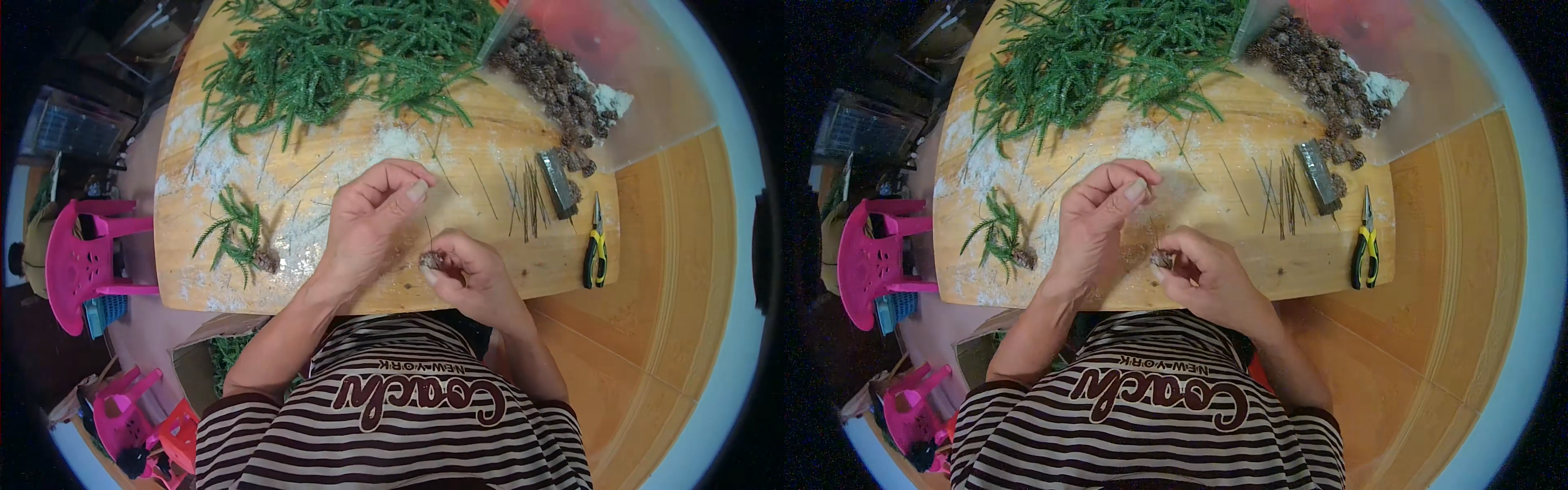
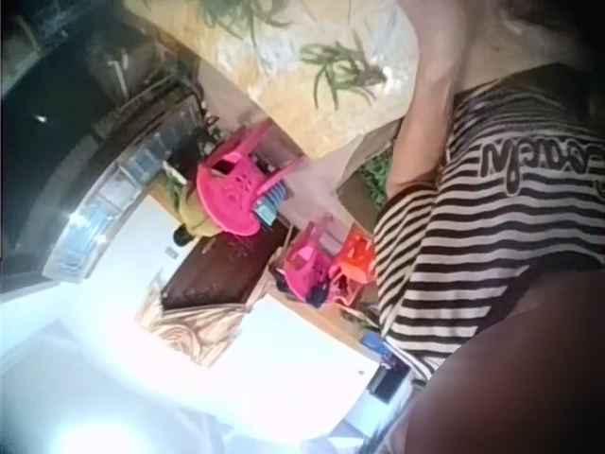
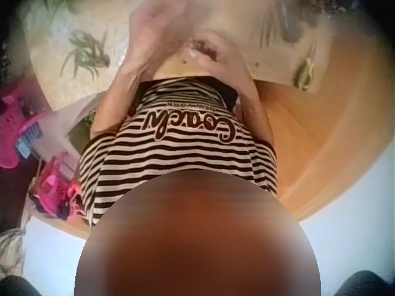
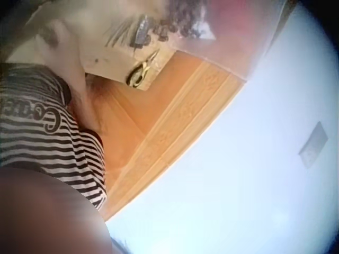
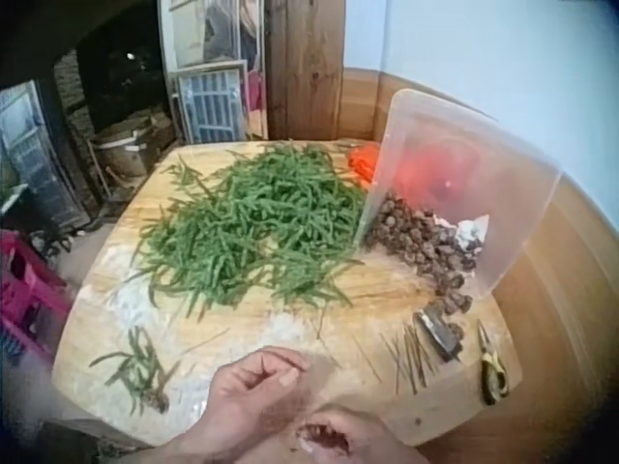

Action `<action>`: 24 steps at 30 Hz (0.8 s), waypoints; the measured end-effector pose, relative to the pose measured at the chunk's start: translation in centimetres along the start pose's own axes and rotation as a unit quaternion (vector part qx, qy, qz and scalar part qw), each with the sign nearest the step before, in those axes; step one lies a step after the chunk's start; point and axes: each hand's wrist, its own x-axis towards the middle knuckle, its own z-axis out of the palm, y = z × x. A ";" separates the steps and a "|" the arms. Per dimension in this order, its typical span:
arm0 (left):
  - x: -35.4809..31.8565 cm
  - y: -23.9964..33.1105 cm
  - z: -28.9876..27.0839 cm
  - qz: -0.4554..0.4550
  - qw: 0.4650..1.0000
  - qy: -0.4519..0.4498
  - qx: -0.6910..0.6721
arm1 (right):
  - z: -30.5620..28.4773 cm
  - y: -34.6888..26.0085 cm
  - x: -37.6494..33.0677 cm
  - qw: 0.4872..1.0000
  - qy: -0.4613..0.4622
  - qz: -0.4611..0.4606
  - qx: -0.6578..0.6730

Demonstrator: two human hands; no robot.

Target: Assembling decorative green branches by attaching small pine cones using wire and pliers.

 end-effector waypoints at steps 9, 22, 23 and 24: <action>9.2 6.6 -6.5 0.250 0.804 0.169 0.513 | -0.9 -1.3 -1.3 1.000 0.026 0.006 0.006; 25.0 6.7 -9.2 0.249 0.660 0.103 0.701 | -4.2 0.3 -2.5 0.996 0.040 -0.046 -0.070; 25.4 6.7 -9.3 0.232 0.645 0.097 0.721 | -4.3 0.4 -2.5 0.996 0.037 -0.048 -0.072; 25.8 6.6 -9.5 0.213 0.630 0.093 0.741 | -4.4 0.4 -2.4 0.996 0.039 -0.047 -0.072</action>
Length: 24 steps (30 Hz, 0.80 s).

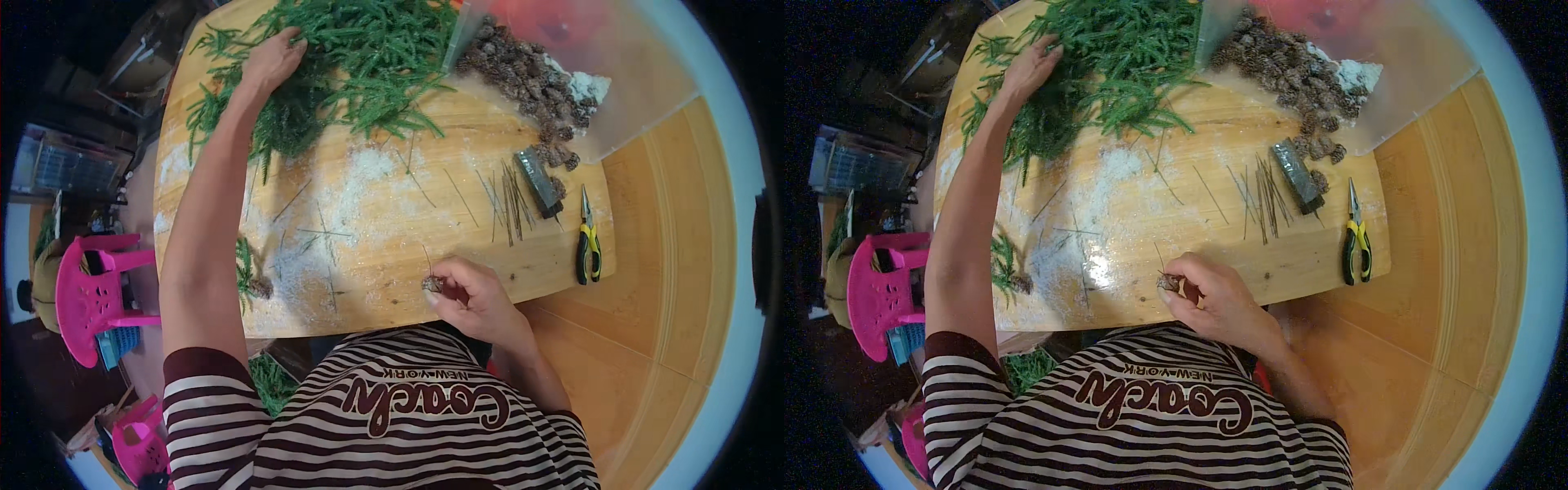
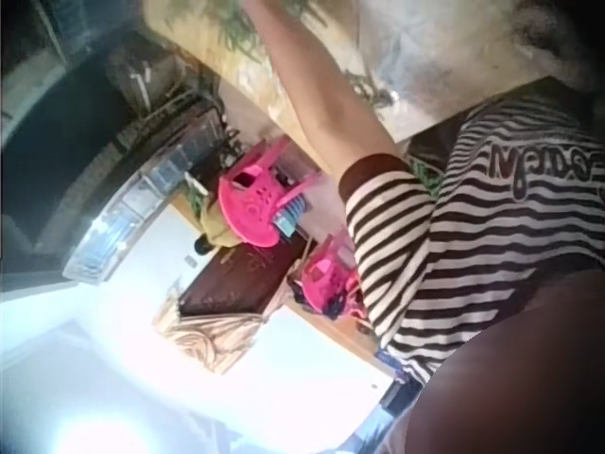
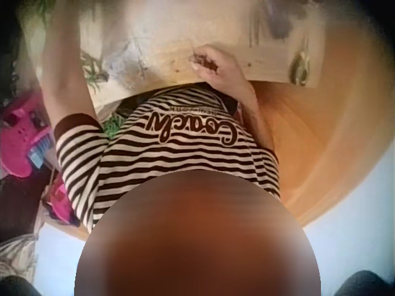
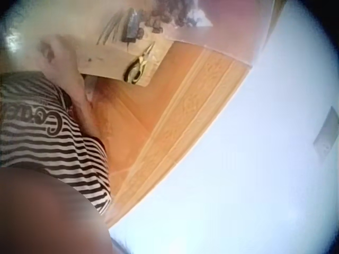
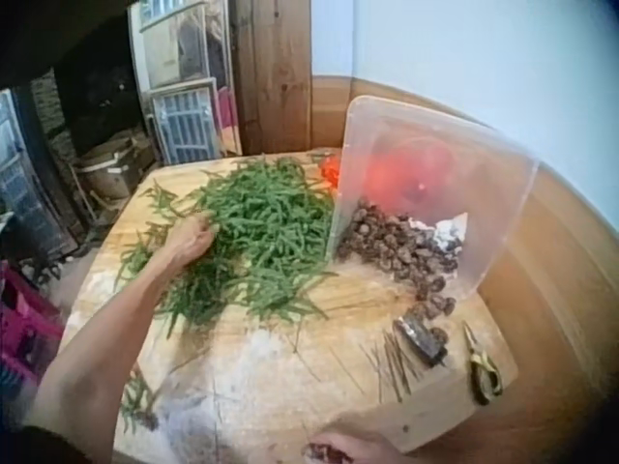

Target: Assembling decorative green branches by attaching small pine cones using wire and pliers.

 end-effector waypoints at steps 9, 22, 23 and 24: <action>-2.3 1.0 -2.8 -0.086 0.936 0.136 -0.314 | -0.4 1.2 0.3 1.000 0.004 -0.018 0.005; -14.1 2.6 -6.8 -0.175 0.869 -0.019 -0.462 | 0.8 2.1 -1.5 1.000 0.005 -0.004 -0.008; -14.7 2.8 -7.3 -0.178 0.885 -0.075 -0.423 | 1.0 2.2 -1.6 1.000 0.005 0.002 -0.007; -15.2 2.7 -7.5 -0.181 0.896 -0.131 -0.383 | 1.3 2.3 -1.7 1.000 0.001 0.001 -0.006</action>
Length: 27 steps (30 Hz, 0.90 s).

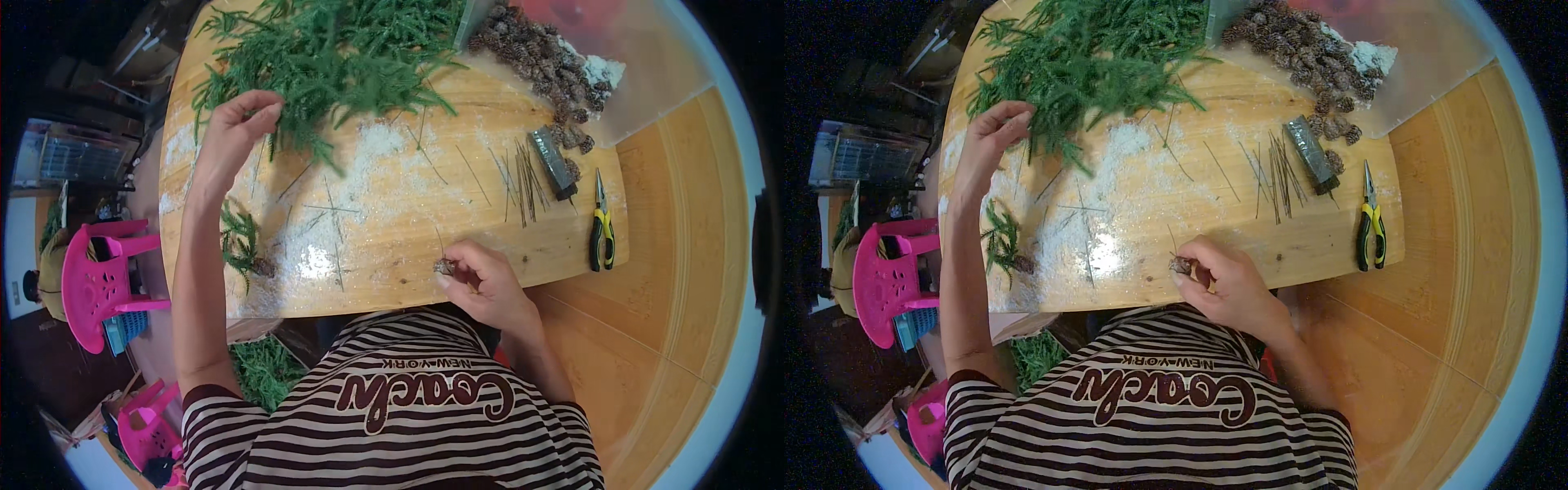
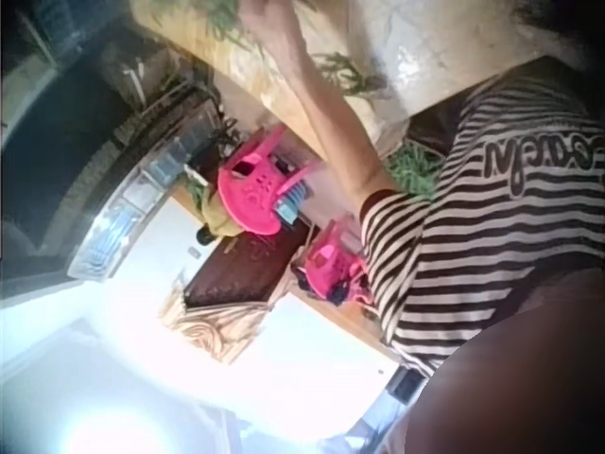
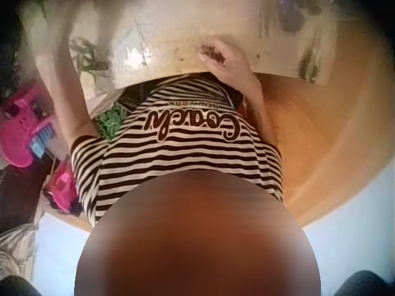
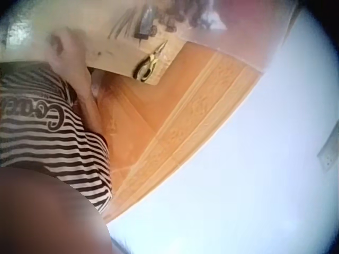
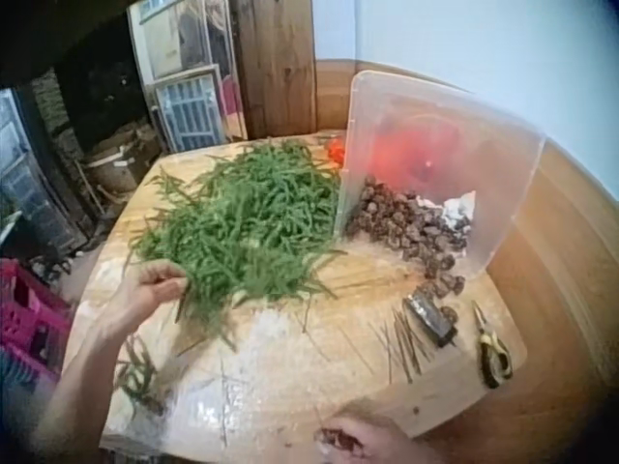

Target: Assembling decorative green branches by attaching small pine cones using wire and pliers.

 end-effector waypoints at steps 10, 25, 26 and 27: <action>2.9 -2.4 0.1 0.181 0.955 0.106 0.209 | 2.5 0.0 -0.5 0.999 0.038 -0.008 -0.015; 0.8 -1.7 -0.9 0.100 0.986 0.057 0.121 | 3.1 -0.1 -0.5 0.999 0.043 -0.002 -0.030; 0.7 -1.8 -0.9 0.086 0.994 0.050 0.048 | 3.2 -0.2 -0.5 0.999 0.041 -0.008 -0.035; 0.6 -2.0 -0.9 0.071 0.996 0.042 -0.024 | 3.3 -0.3 -0.4 0.998 0.039 -0.015 -0.040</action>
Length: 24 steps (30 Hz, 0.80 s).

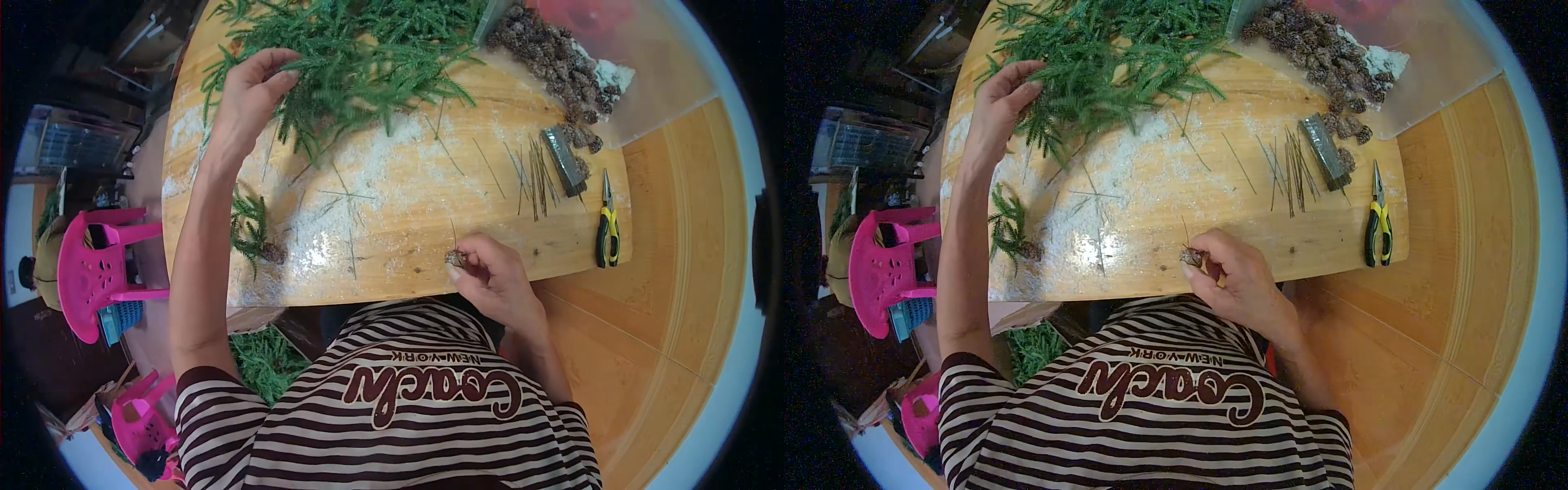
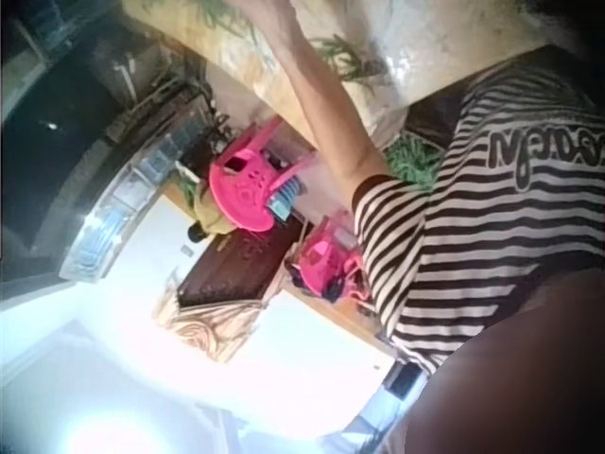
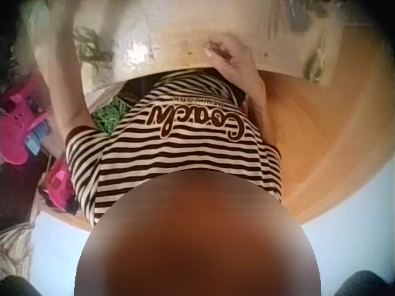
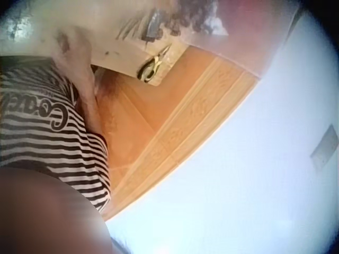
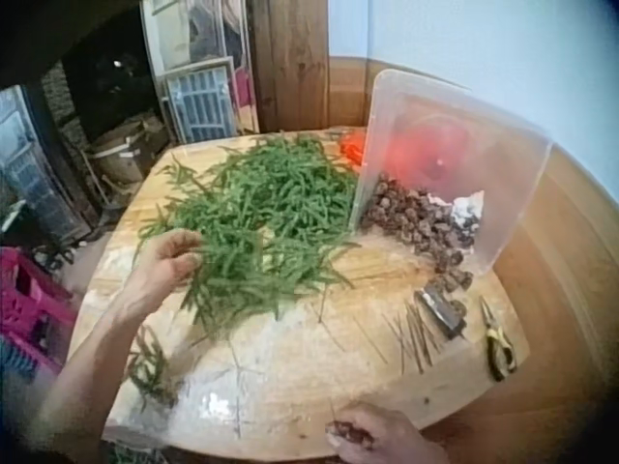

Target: Assembling decorative green branches by attaching small pine cones using wire and pliers.

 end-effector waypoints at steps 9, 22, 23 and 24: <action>-2.0 1.0 -1.6 -0.068 0.969 -0.004 -0.237 | 0.1 -0.2 -0.5 1.000 -0.005 0.008 -0.007; -3.6 1.3 -2.9 0.019 0.956 0.031 -0.291 | 0.8 -1.0 -0.4 1.000 -0.021 0.011 -0.006; -3.7 1.8 -3.3 0.007 0.957 0.031 -0.287 | 1.0 -1.6 -0.3 1.000 -0.022 0.015 -0.006; -3.9 2.3 -3.7 -0.004 0.958 0.031 -0.284 | 1.2 -2.2 -0.2 1.000 -0.022 0.018 -0.006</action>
